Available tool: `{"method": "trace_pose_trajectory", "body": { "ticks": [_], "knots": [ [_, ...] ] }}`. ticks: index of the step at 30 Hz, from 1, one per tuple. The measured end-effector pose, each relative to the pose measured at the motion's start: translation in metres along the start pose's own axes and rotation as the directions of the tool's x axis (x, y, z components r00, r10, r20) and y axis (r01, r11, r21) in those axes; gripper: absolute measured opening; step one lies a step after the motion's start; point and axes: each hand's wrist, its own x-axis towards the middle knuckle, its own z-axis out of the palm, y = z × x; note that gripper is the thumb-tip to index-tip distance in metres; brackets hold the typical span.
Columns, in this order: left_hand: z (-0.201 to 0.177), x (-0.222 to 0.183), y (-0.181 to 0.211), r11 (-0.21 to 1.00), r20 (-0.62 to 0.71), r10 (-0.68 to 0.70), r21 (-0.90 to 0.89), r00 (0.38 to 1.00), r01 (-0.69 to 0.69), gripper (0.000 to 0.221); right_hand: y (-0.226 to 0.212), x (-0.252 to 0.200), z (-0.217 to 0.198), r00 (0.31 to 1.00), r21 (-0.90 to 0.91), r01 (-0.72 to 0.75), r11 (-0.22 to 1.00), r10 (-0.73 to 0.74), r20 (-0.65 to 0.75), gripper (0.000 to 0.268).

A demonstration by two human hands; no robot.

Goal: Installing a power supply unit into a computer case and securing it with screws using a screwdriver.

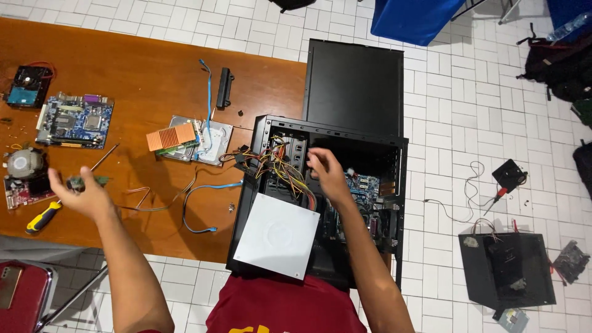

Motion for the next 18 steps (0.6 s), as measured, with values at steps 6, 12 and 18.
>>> {"method": "trace_pose_trajectory", "body": {
  "ticks": [6, 12, 18],
  "knots": [
    [-0.002, -0.036, -0.054, 0.968, 0.061, 0.106, 0.221, 0.993, -0.117, 0.044, 0.034, -0.062, -0.016, 0.992, -0.013, -0.120, 0.993, 0.120, 0.026, 0.051],
    [0.003, -0.071, 0.002, 0.665, 0.283, -0.466, 0.736, 0.838, 0.122, 0.080, 0.035, -0.123, 0.003, 0.933, -0.030, -0.307, 0.951, 0.307, 0.190, 0.096],
    [0.005, -0.082, 0.006, 0.698, 0.435, -0.578, 0.702, 0.691, 0.142, 0.097, 0.047, -0.127, 0.017, 0.936, 0.079, -0.318, 0.945, 0.299, 0.185, 0.094]
  ]
}}
